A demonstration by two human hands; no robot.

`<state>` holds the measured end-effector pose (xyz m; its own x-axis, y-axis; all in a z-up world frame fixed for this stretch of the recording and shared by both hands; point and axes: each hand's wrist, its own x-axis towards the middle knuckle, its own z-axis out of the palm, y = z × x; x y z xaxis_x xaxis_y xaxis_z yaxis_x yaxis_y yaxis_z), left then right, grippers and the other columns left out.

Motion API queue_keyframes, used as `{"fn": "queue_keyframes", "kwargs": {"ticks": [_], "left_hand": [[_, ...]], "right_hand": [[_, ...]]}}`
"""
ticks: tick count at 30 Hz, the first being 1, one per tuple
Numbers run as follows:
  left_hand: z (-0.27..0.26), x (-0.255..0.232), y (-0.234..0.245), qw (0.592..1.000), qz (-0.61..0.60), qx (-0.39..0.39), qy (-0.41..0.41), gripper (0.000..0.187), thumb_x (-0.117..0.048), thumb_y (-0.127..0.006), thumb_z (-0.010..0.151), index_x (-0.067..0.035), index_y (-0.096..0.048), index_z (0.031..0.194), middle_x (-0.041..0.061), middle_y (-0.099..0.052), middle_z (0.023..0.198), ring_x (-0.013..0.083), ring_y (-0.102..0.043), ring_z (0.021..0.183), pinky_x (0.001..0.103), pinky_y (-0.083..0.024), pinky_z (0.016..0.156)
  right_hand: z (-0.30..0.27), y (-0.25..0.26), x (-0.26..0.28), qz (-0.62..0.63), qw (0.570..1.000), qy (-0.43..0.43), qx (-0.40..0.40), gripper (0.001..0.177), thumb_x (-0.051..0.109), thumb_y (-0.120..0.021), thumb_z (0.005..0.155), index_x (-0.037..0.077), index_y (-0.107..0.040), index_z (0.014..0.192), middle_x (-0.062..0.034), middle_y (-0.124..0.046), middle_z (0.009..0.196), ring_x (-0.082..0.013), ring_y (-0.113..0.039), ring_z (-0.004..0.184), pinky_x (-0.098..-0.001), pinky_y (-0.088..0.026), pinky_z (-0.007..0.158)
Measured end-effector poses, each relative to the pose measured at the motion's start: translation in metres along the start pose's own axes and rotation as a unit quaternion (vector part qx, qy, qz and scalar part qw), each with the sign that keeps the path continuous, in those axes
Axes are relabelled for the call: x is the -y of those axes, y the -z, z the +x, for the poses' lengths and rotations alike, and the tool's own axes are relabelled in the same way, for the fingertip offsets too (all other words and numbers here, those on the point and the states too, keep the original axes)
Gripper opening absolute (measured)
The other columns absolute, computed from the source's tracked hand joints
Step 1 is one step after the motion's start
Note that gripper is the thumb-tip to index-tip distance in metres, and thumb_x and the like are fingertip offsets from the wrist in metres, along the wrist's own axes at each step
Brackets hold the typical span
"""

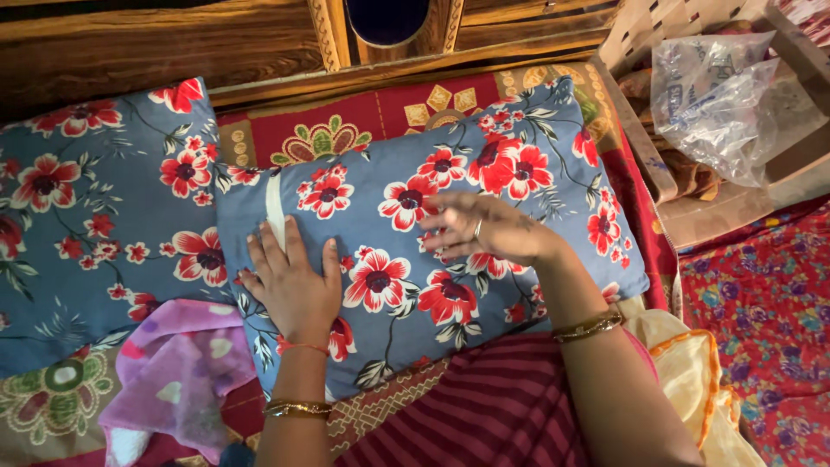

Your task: The person repeatedly pats, presses, and adjusts a floral-patterned pillow on a bed to distribute the filling and smooth the surface. The hands work across the pillow's face and edges, occasionally lifting and turning it to reach different areas.

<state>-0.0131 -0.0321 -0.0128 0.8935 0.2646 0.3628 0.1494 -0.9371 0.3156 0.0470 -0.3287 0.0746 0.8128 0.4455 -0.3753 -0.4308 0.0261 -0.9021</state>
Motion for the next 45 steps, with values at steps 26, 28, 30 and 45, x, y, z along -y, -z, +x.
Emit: {"fn": "queue_keyframes", "kwargs": {"ticks": [26,28,30,45], "left_hand": [[-0.002,0.000,-0.002,1.000,-0.014,-0.003,0.007,0.068,-0.054,-0.054,0.099,-0.012,-0.052,0.152,0.022,-0.041,0.160,0.0431,-0.031,0.151,0.074,-0.024,0.112],[-0.002,0.000,-0.001,1.000,-0.013,-0.006,0.006,0.067,-0.054,-0.054,0.100,-0.012,-0.052,0.152,0.022,-0.041,0.160,0.0430,-0.031,0.151,0.074,-0.024,0.112],[-0.002,-0.001,-0.001,1.000,-0.009,-0.004,0.006,0.067,-0.054,-0.054,0.100,-0.012,-0.053,0.151,0.022,-0.041,0.160,0.0428,-0.031,0.151,0.074,-0.024,0.112],[-0.002,-0.002,0.000,1.000,-0.010,-0.008,0.007,0.066,-0.053,-0.055,0.099,-0.012,-0.053,0.151,0.022,-0.041,0.159,0.0430,-0.031,0.150,0.074,-0.024,0.112]], "right_hand": [[-0.036,0.082,-0.010,-0.370,0.783,0.138,-0.480,0.022,0.012,-0.077,0.091,-0.003,-0.075,0.108,-0.0165,-0.076,0.092,-0.0239,-0.072,0.082,-0.0344,-0.057,0.074],[-0.032,0.087,-0.013,-0.378,0.734,0.244,-0.509,0.024,0.015,-0.077,0.096,-0.003,-0.073,0.111,-0.0156,-0.075,0.097,-0.0217,-0.072,0.086,-0.0314,-0.056,0.077],[-0.028,0.081,-0.009,-0.278,0.801,0.284,-0.447,0.024,0.018,-0.072,0.100,-0.001,-0.072,0.115,-0.0131,-0.076,0.103,-0.0207,-0.072,0.091,-0.0298,-0.057,0.080],[-0.006,0.070,-0.015,-0.220,0.846,0.215,-0.436,0.029,0.015,-0.069,0.102,-0.003,-0.067,0.125,-0.0153,-0.076,0.111,-0.0205,-0.073,0.095,-0.0335,-0.059,0.083]]}}
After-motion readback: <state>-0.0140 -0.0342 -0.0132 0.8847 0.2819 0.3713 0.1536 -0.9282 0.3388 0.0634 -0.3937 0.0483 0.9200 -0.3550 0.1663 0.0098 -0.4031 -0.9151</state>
